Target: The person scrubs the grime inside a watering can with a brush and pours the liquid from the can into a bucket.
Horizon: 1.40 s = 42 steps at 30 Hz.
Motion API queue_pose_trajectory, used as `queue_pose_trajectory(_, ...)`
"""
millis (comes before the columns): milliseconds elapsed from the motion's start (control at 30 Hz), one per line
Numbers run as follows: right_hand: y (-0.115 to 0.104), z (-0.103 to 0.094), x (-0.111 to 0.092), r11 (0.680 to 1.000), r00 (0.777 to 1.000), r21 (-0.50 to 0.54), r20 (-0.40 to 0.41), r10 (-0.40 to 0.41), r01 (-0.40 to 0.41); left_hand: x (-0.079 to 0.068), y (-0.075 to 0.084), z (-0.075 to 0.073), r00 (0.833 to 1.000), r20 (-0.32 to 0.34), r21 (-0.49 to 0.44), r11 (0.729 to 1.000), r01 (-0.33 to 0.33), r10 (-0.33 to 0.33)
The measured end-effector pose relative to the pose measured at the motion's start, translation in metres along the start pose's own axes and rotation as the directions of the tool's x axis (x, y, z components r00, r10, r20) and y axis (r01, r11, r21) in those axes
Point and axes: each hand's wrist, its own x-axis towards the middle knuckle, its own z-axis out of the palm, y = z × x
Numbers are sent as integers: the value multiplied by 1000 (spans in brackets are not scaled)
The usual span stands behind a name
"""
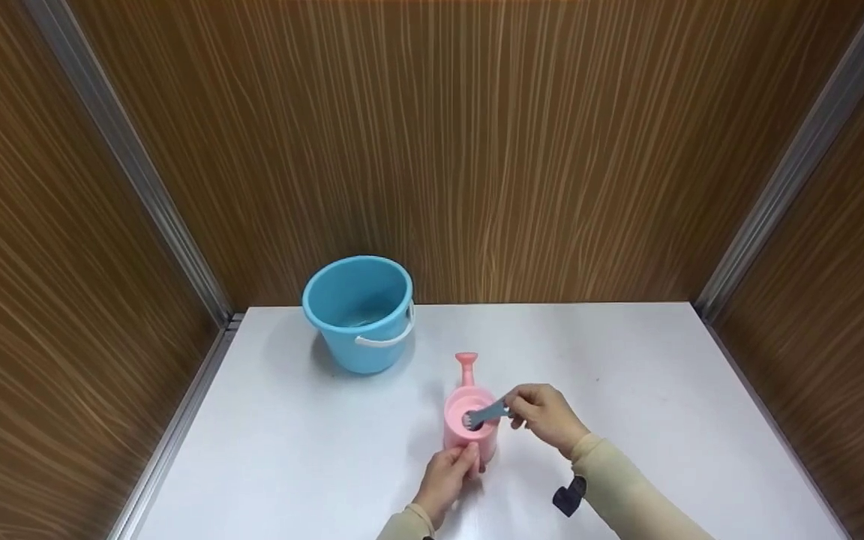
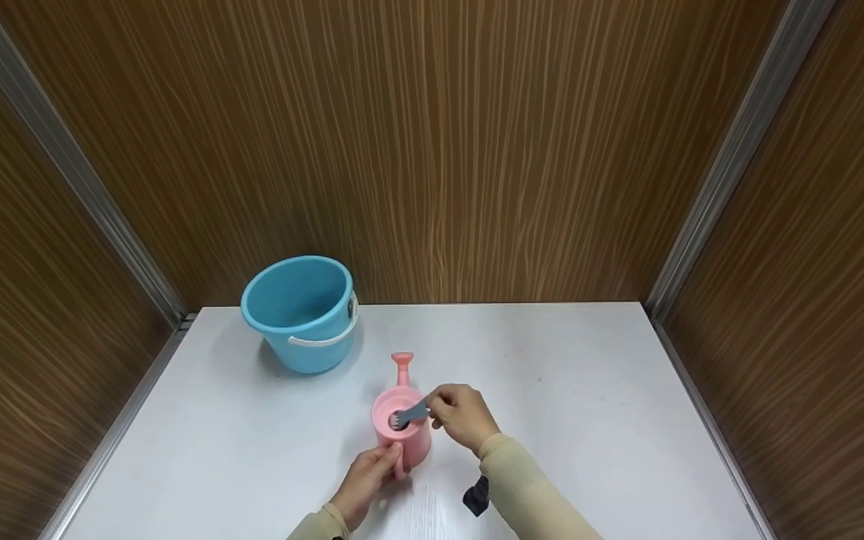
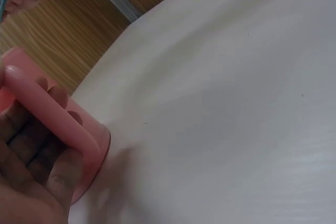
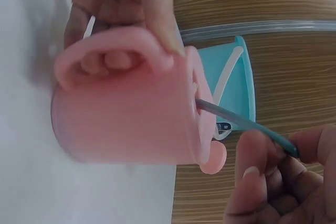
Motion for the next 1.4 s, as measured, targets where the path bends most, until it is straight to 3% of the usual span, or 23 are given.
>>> queue_pose_trajectory(133,1,1,1,994,999,-101,-14,-52,50,-3,1,-2,999,-31,-20,1000,-21,20)
queue_pose_trajectory(300,0,6,4,983,994,-148,17,-108,109,-4,5,-6,998,-44,3,999,-42,42)
queue_pose_trajectory(500,-6,14,11,939,977,-272,68,-200,211,0,9,-16,999,6,12,999,-45,45)
queue_pose_trajectory(667,-6,22,17,910,966,-327,128,-225,255,2,9,-25,998,49,33,998,-51,50)
queue_pose_trajectory(867,-6,31,20,883,959,-378,166,-231,278,4,10,-32,995,90,37,998,-46,42)
queue_pose_trajectory(1200,-8,38,27,850,959,-444,126,-255,284,10,9,-37,989,85,150,980,-133,121)
queue_pose_trajectory(1400,-9,36,30,878,975,-424,74,-210,221,11,9,-35,991,75,205,971,-121,108)
